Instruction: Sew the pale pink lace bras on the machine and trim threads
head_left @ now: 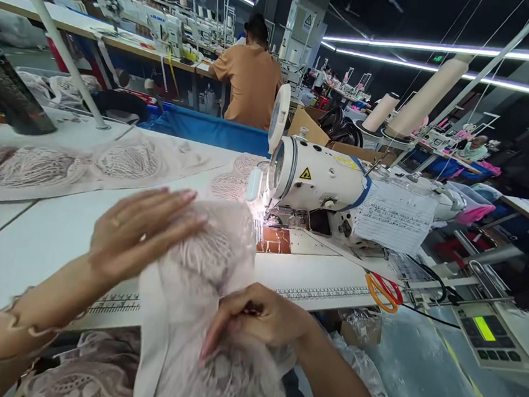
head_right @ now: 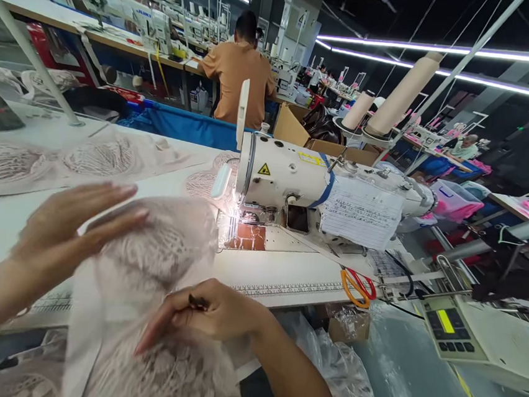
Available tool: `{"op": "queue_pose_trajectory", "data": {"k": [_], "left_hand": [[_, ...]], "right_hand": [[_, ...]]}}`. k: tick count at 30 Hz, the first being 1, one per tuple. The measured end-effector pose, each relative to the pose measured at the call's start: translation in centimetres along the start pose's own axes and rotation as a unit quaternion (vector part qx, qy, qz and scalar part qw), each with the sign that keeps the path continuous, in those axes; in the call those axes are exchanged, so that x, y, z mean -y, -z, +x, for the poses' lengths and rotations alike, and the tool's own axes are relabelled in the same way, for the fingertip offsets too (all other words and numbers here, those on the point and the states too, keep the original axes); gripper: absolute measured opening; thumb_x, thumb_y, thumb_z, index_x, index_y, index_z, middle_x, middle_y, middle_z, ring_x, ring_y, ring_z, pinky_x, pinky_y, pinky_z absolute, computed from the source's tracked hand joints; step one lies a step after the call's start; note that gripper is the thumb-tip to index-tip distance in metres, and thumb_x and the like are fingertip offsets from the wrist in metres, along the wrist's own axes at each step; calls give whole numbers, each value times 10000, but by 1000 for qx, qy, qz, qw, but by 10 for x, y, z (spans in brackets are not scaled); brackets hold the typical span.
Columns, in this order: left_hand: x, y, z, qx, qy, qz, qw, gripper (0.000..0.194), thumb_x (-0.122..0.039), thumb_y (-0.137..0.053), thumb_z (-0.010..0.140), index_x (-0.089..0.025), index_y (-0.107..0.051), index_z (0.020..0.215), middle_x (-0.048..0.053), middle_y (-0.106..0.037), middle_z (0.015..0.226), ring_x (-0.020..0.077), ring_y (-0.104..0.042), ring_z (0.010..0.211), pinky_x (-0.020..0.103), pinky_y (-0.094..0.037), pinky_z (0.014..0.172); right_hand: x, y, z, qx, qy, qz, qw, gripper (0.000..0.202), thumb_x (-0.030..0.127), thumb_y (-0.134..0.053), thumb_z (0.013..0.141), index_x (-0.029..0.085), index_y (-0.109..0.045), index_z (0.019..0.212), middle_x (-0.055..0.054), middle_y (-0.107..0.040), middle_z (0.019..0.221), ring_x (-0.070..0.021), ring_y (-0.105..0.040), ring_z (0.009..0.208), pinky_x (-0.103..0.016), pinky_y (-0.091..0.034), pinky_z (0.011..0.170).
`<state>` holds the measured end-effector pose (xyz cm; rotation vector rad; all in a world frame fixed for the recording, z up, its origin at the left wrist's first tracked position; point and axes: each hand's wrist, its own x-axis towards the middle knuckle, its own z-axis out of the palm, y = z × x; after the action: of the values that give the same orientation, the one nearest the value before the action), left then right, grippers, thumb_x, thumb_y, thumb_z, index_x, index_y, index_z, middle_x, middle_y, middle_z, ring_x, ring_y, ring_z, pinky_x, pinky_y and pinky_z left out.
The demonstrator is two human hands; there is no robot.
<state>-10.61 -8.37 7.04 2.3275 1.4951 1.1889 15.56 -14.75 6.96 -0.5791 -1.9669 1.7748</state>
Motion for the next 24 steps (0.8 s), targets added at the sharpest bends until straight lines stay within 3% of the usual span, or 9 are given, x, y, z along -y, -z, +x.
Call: {"op": "queue_pose_trajectory", "data": {"k": [3,5,7,11,13,15,18,20,24], "left_hand": [[13,-9,9,-11,2,185,983,488,-337,-346,1064,-62,-437,1456,215,-276,1620,402,-186,1508,678,-172,1178],[15,-18,-3,18,46,235,971,480,-351,-359,1047,-17,-543,1339,273,-415,1497,466,-316,1398,693,-314,1064],[8,-31,-27,95,54,180,978,448,-405,-389,1022,-114,-722,952,195,-654,1123,383,-527,1107,554,-445,916],[-29,-58,-74,232,77,-144,959,468,-525,-546,899,-189,-617,580,79,-640,790,253,-552,810,381,-442,772],[-48,-65,-84,227,208,-301,902,412,-552,-615,847,-194,-628,643,53,-625,739,241,-557,764,352,-461,746],[-60,-66,-84,199,337,-449,803,338,-544,-647,835,-208,-683,827,32,-645,750,229,-573,728,332,-485,725],[-65,-64,-76,187,406,-556,700,353,-542,-702,792,-208,-683,902,19,-647,737,223,-582,701,314,-496,703],[-62,-61,-69,226,391,-535,714,367,-562,-703,782,-199,-648,795,11,-604,680,217,-558,684,304,-485,696],[-52,-59,-55,311,326,-396,800,533,-676,-654,753,-219,-424,607,-29,-407,585,158,-386,587,265,-375,564]], "right_hand": [[-9,-2,-5,-162,-78,-158,971,273,132,-427,961,181,-694,932,-39,-714,905,-138,-626,714,-253,-494,663],[-21,-1,-10,-231,-119,-272,927,288,23,-444,872,188,-668,947,-40,-692,938,-155,-621,768,-262,-481,691],[-33,-2,-11,-267,-130,-330,896,359,-54,-451,772,188,-640,959,-57,-678,994,-187,-639,896,-288,-489,778],[-53,-10,1,-358,-72,-291,884,205,57,-452,882,207,-577,819,-42,-657,871,-178,-629,825,-281,-479,756],[-60,-14,9,-431,-51,-235,870,244,282,-487,965,224,-491,728,1,-581,702,-160,-558,669,-265,-433,639],[-64,-17,16,-496,-56,-174,849,345,490,-566,919,240,-422,729,46,-482,622,-141,-465,582,-255,-367,558],[-67,-17,21,-506,-77,-125,850,414,597,-567,867,243,-403,727,57,-421,612,-136,-404,584,-259,-331,555],[-68,-16,21,-489,-93,-115,860,436,599,-476,909,241,-391,676,48,-392,606,-141,-393,600,-271,-329,580],[-68,-12,16,-465,-103,-120,871,470,589,-416,951,238,-357,645,44,-367,595,-138,-387,600,-274,-318,584]]}}
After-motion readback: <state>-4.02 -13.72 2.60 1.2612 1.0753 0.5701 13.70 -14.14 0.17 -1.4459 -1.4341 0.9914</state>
